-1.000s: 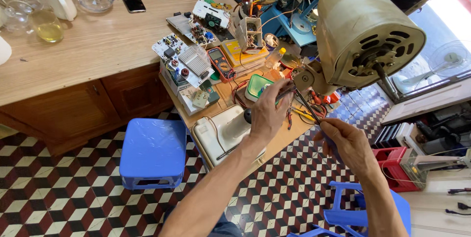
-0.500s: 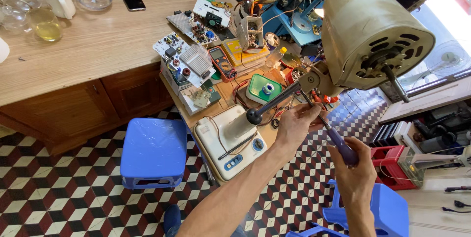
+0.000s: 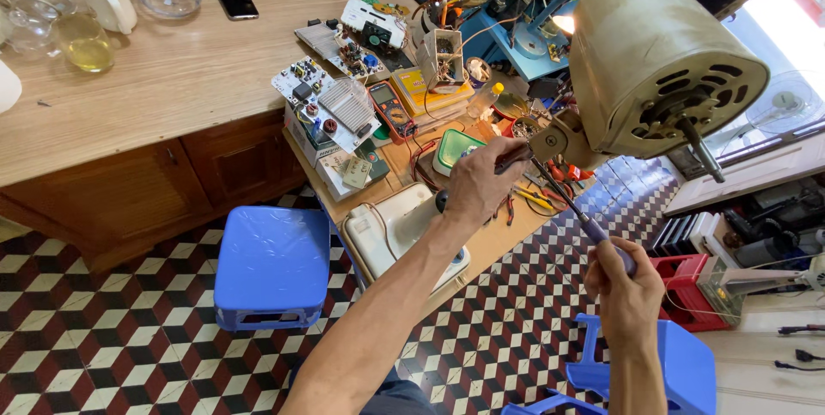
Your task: The person uses a screwdriver to remove and reinsert screws on a small white appliance, likely a fan or mixer, on a cluttered workbench. They also handle a bowl of screws and other tools during the process.
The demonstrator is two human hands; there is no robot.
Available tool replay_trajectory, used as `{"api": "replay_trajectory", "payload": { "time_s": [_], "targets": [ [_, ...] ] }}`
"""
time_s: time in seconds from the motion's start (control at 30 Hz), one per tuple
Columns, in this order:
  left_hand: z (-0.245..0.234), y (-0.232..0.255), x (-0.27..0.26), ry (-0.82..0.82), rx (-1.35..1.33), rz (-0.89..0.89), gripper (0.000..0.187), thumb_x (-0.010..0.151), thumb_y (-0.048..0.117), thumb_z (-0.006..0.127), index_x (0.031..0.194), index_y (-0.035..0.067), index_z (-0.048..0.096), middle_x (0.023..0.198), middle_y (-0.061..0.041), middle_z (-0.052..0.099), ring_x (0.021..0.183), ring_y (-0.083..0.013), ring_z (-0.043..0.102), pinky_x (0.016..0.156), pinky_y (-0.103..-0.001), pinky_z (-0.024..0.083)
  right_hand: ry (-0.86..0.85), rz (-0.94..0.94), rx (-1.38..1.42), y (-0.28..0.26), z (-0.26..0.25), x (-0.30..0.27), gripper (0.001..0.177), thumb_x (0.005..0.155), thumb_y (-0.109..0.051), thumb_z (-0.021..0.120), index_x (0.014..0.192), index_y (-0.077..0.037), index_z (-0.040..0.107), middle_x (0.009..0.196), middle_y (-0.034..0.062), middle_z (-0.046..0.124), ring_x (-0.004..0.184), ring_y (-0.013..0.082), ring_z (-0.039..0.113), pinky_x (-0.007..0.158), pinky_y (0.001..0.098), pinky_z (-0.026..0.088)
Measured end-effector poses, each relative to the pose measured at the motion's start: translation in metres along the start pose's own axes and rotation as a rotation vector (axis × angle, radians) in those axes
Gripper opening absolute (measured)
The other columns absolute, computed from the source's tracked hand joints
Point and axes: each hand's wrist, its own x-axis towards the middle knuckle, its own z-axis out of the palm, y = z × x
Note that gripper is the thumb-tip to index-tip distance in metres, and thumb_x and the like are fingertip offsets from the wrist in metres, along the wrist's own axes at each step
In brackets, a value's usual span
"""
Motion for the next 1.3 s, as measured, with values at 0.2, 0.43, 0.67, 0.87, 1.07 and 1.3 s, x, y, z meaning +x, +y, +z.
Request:
{"api": "replay_trajectory", "payload": {
  "time_s": [0.2,0.43,0.67,0.87,1.07,1.3],
  "targets": [
    [0.0,-0.003,0.0,0.02,-0.016,0.031,0.031,0.092,0.028,0.075,0.119,0.015,0.068,0.107,-0.006,0.078,0.097,-0.0221,0.076,0.084,-0.035,0.059,-0.066,0.086,-0.055,-0.008,-0.005,0.009,0.03,0.101,-0.024,0.066,0.12,-0.001,0.061,0.076,0.0051,0.062,0.054,0.0083,0.052,0.041,0.0215,0.039],
    [0.004,-0.008,-0.003,0.022,0.002,0.033,0.03,0.093,0.027,0.074,0.12,0.015,0.068,0.105,-0.006,0.078,0.096,-0.0212,0.076,0.084,-0.034,0.06,-0.008,-0.595,-0.669,-0.013,0.004,0.002,0.03,0.102,-0.021,0.069,0.121,0.002,0.07,0.093,0.005,0.065,0.074,0.0056,0.057,0.058,0.023,0.045],
    [0.003,-0.007,0.0,0.028,-0.055,0.018,0.033,0.091,0.025,0.076,0.121,0.014,0.069,0.106,-0.006,0.079,0.095,-0.0186,0.077,0.081,-0.031,0.06,-0.109,0.029,-0.343,-0.021,-0.01,0.025,0.032,0.101,-0.026,0.068,0.119,-0.001,0.076,0.076,0.0052,0.065,0.061,0.0085,0.048,0.05,0.024,0.037],
    [0.0,-0.006,-0.002,0.025,-0.057,0.015,0.031,0.09,0.023,0.077,0.119,0.013,0.07,0.106,-0.005,0.079,0.097,-0.0184,0.077,0.084,-0.031,0.06,-0.107,-0.434,-0.699,-0.022,0.002,0.013,0.036,0.093,-0.022,0.075,0.122,0.0,0.073,0.089,0.0067,0.072,0.07,0.0066,0.061,0.058,0.0243,0.049],
    [0.0,-0.005,-0.001,0.028,-0.117,-0.006,0.032,0.09,0.023,0.077,0.12,0.013,0.07,0.108,-0.005,0.079,0.098,-0.0178,0.077,0.085,-0.031,0.06,-0.12,-0.235,-0.625,-0.025,0.006,0.022,0.043,0.091,-0.03,0.075,0.124,-0.003,0.074,0.085,0.0061,0.073,0.062,0.009,0.059,0.049,0.0256,0.046],
    [0.001,-0.006,0.001,0.013,-0.086,-0.018,0.031,0.091,0.025,0.076,0.118,0.014,0.07,0.108,-0.004,0.079,0.097,-0.0161,0.078,0.084,-0.03,0.061,-0.162,0.054,-0.532,-0.032,0.001,0.034,0.044,0.091,-0.036,0.072,0.117,-0.002,0.076,0.068,0.0057,0.064,0.054,0.01,0.05,0.045,0.0256,0.04]
  ]
}}
